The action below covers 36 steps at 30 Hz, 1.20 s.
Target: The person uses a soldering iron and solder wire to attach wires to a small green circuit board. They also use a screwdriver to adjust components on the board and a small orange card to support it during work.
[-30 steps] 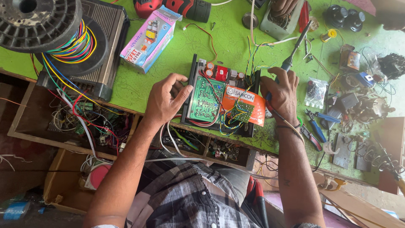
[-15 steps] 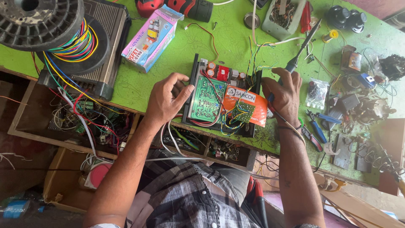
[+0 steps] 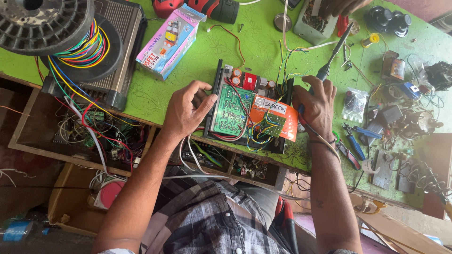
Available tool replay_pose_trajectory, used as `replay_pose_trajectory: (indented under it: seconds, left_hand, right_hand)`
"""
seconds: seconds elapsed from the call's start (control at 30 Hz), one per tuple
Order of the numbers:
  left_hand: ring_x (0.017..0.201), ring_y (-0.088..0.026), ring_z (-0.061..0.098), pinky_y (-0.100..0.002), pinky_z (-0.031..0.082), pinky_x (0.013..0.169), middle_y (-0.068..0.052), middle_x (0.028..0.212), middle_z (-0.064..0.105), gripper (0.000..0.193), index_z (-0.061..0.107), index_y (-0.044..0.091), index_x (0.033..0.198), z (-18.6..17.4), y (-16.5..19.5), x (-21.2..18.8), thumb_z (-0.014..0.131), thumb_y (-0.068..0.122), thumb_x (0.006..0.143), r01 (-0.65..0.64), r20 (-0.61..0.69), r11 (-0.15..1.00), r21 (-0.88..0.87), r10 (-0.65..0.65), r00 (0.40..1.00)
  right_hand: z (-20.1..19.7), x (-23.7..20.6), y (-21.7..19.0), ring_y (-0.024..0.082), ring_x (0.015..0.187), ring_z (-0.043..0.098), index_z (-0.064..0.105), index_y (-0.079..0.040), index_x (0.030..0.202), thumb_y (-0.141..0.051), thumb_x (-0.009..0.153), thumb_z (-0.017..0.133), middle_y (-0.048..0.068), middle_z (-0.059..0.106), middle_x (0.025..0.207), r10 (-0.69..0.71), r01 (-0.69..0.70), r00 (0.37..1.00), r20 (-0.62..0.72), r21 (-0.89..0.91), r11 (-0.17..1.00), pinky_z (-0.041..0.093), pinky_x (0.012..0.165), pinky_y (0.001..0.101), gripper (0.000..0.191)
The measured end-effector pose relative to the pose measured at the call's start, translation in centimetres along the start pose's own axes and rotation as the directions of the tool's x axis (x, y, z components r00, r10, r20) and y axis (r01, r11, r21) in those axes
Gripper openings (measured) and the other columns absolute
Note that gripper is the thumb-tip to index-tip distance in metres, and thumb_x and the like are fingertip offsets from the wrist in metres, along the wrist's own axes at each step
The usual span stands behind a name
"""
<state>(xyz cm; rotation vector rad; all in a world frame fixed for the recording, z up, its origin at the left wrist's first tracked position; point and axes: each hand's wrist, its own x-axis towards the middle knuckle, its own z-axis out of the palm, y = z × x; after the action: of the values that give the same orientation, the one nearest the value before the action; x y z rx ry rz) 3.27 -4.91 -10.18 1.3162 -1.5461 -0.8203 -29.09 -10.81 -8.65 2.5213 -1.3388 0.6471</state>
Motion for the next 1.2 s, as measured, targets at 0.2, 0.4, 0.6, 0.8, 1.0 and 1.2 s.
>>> replay_pose_trajectory:
  seconds: [0.2, 0.4, 0.6, 0.8, 1.0, 1.2]
  left_hand:
    - [0.067, -0.014, 0.07, -0.03, 0.054, 0.059, -0.008, 0.083, 0.073, 0.032, 0.066, 0.0, 0.113, -0.1, 0.4, 0.1, 0.071, 0.029, 0.099, 0.001, -0.009, 1.0, -0.012, -0.001, 1.0]
    - [0.066, -0.014, 0.069, -0.03, 0.054, 0.058, -0.009, 0.082, 0.073, 0.032, 0.066, 0.0, 0.112, 0.0, 0.9, 0.1, 0.071, 0.029, 0.099, -0.009, -0.018, 1.0, -0.011, 0.009, 1.0]
    - [0.067, -0.013, 0.07, -0.029, 0.054, 0.056, -0.008, 0.081, 0.072, 0.031, 0.067, 0.002, 0.112, 0.8, 0.9, 0.1, 0.069, 0.031, 0.101, -0.013, -0.025, 1.0, 0.008, 0.013, 1.0]
    - [0.07, -0.008, 0.059, -0.025, 0.046, 0.061, -0.006, 0.082, 0.067, 0.024, 0.068, -0.001, 0.114, 1.5, -0.7, -0.8, 0.071, 0.02, 0.102, -0.047, -0.095, 0.997, -0.061, 0.041, 0.995]
    - [0.082, -0.004, 0.057, -0.019, 0.048, 0.075, -0.001, 0.094, 0.066, 0.017, 0.068, -0.003, 0.115, 2.3, -2.8, -1.0, 0.07, 0.013, 0.11, -0.077, -0.127, 0.986, -0.15, 0.058, 0.99]
    - [0.075, -0.004, 0.055, -0.016, 0.043, 0.069, -0.001, 0.094, 0.062, 0.016, 0.063, -0.006, 0.115, 2.8, -2.5, -0.9, 0.067, 0.009, 0.109, 0.02, -0.157, 0.974, -0.227, -0.057, 0.986]
  right_hand:
    - [-0.1, 0.2, -0.2, 0.031, 0.109, 0.054, 0.076, -0.014, 0.102, -0.01, 0.077, 0.078, 0.006, 0.062, 0.128, 0.006, -0.006, 1.0, -0.004, 0.003, 1.0, 0.045, 0.1, 0.0446, 0.025]
    - [-0.2, 0.1, 0.0, 0.031, 0.108, 0.054, 0.077, -0.014, 0.104, -0.01, 0.079, 0.078, 0.006, 0.063, 0.127, 0.001, -0.001, 1.0, -0.008, 0.028, 1.0, 0.044, 0.098, 0.0448, 0.025]
    - [-1.1, 0.2, 0.2, 0.031, 0.11, 0.055, 0.076, -0.012, 0.103, -0.01, 0.081, 0.077, 0.009, 0.063, 0.129, 0.002, -0.002, 1.0, -0.002, 0.042, 0.999, 0.044, 0.097, 0.0453, 0.022]
    - [-6.7, -5.7, 0.0, 0.036, 0.121, 0.058, 0.074, -0.006, 0.109, 0.003, 0.088, 0.076, 0.015, 0.06, 0.135, 0.241, -0.232, 0.964, -0.111, 0.089, 0.969, 0.049, 0.102, 0.0468, 0.023]
    - [-15.6, -19.0, 1.1, 0.03, 0.114, 0.066, 0.07, -0.002, 0.108, -0.006, 0.107, 0.066, 0.02, 0.06, 0.131, 0.432, -0.482, 0.781, -0.45, 0.004, 0.876, 0.055, 0.099, 0.0404, 0.006]
    - [-24.3, -28.0, 3.0, 0.014, 0.056, 0.059, 0.06, 0.001, 0.115, -0.049, 0.11, 0.049, 0.013, 0.064, 0.085, 0.616, -0.584, 0.063, -0.785, 0.472, 0.661, 0.049, 0.051, 0.0241, 0.052]
